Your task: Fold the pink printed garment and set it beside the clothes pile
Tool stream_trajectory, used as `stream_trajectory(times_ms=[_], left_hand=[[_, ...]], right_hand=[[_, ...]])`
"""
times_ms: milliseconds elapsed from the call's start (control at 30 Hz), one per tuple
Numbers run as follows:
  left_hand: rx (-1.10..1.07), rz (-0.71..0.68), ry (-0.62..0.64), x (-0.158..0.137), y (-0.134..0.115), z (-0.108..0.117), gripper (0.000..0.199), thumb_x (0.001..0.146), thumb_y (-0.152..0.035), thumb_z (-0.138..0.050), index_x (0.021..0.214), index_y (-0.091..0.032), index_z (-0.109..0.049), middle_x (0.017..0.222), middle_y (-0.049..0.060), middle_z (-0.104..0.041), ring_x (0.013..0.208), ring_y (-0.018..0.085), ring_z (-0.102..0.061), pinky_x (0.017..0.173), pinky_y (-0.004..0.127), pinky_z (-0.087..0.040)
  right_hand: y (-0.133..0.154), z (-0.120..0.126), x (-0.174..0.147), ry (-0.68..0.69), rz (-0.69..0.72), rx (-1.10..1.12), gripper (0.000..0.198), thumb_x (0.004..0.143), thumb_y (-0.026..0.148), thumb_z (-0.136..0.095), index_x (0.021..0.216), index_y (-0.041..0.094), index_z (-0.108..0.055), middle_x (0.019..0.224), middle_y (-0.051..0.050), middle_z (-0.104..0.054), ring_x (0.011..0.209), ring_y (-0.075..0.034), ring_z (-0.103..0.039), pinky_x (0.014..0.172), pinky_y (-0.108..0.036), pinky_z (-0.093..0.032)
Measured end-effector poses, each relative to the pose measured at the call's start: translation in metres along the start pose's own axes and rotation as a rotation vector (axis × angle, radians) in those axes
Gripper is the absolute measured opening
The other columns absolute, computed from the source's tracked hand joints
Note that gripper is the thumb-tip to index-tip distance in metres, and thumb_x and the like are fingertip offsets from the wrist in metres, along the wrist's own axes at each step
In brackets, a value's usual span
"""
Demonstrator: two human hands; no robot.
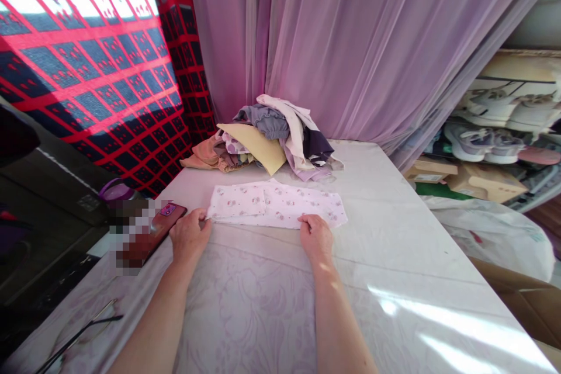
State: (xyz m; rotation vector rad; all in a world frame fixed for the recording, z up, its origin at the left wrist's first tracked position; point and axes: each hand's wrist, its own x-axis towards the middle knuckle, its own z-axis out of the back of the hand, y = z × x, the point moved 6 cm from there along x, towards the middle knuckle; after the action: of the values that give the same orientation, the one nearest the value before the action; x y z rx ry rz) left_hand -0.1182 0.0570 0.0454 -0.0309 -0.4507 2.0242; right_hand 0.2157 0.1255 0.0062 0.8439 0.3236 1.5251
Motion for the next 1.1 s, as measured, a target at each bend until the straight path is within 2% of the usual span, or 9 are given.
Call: stream_trajectory(times_ms=[133,300,533,667,767,867,967,1100], left_hand=[[-0.059,0.023,0.005,0.001,0.0,-0.003,0.022,0.082,-0.023,-0.055,0.102,-0.023,-0.063,0.101,0.004,-0.07,0.101,0.026,-0.059,0.089,0.04,-0.04],[-0.162,0.031,-0.059,0.003,0.001,-0.004,0.025,0.082,-0.019,-0.054,0.105,-0.022,-0.062,0.098,0.002,-0.071,0.098,0.023,-0.061,0.09,0.037,-0.04],[-0.126,-0.02,-0.071,0.003,0.0,-0.007,0.023,0.087,-0.025,-0.049,0.105,-0.024,-0.064,0.097,0.004,-0.071,0.097,0.025,-0.061,0.087,0.037,-0.041],[-0.151,-0.005,-0.083,0.004,0.002,-0.006,0.021,0.088,-0.025,-0.047,0.1,-0.024,-0.064,0.096,0.004,-0.071,0.095,0.023,-0.061,0.086,0.035,-0.042],[-0.134,0.005,-0.08,0.004,0.003,-0.006,0.02,0.087,-0.024,-0.047,0.097,-0.024,-0.064,0.093,0.004,-0.071,0.093,0.024,-0.062,0.084,0.036,-0.042],[-0.117,0.018,-0.07,0.005,0.004,-0.008,0.019,0.087,-0.023,-0.047,0.097,-0.022,-0.063,0.093,0.007,-0.07,0.094,0.026,-0.062,0.083,0.037,-0.043],[-0.12,0.026,-0.057,0.006,0.005,-0.01,0.02,0.088,-0.022,-0.045,0.099,-0.02,-0.061,0.096,0.009,-0.07,0.095,0.027,-0.061,0.084,0.038,-0.042],[-0.108,0.035,-0.042,0.006,0.005,-0.01,0.021,0.088,-0.021,-0.044,0.1,-0.019,-0.061,0.096,0.01,-0.069,0.096,0.028,-0.061,0.083,0.039,-0.042]], right_hand=[[0.001,0.001,0.0,0.005,-0.008,-0.003,0.028,0.076,0.025,-0.041,0.078,0.021,-0.068,0.091,-0.005,-0.071,0.088,-0.02,-0.064,0.08,-0.034,-0.048],[0.001,0.0,0.0,0.006,-0.022,0.007,0.026,0.076,0.025,-0.042,0.077,0.021,-0.068,0.091,-0.005,-0.071,0.088,-0.02,-0.063,0.081,-0.034,-0.048],[0.007,0.001,-0.002,0.012,0.01,-0.059,0.029,0.078,0.022,-0.04,0.084,0.022,-0.069,0.094,-0.005,-0.071,0.09,-0.02,-0.062,0.081,-0.032,-0.047],[0.036,-0.006,-0.003,0.073,0.055,-0.173,0.032,0.082,0.02,-0.041,0.099,0.021,-0.069,0.1,-0.006,-0.07,0.091,-0.019,-0.061,0.08,-0.031,-0.044],[0.068,-0.02,0.005,0.178,0.081,-0.266,0.031,0.089,0.024,-0.041,0.101,0.021,-0.069,0.1,-0.008,-0.07,0.092,-0.02,-0.061,0.082,-0.031,-0.043],[0.091,-0.039,0.019,0.308,0.019,-0.371,0.035,0.093,0.037,-0.039,0.096,0.021,-0.07,0.095,-0.009,-0.07,0.09,-0.023,-0.062,0.076,-0.033,-0.043],[0.106,-0.057,0.031,0.402,-0.044,-0.416,0.043,0.091,0.051,-0.041,0.095,0.019,-0.069,0.098,-0.012,-0.07,0.091,-0.024,-0.064,0.075,-0.033,-0.044],[0.116,-0.07,0.037,0.47,-0.077,-0.426,0.032,0.086,0.046,-0.051,0.094,0.02,-0.068,0.1,-0.01,-0.07,0.094,-0.024,-0.064,0.075,-0.032,-0.045]])
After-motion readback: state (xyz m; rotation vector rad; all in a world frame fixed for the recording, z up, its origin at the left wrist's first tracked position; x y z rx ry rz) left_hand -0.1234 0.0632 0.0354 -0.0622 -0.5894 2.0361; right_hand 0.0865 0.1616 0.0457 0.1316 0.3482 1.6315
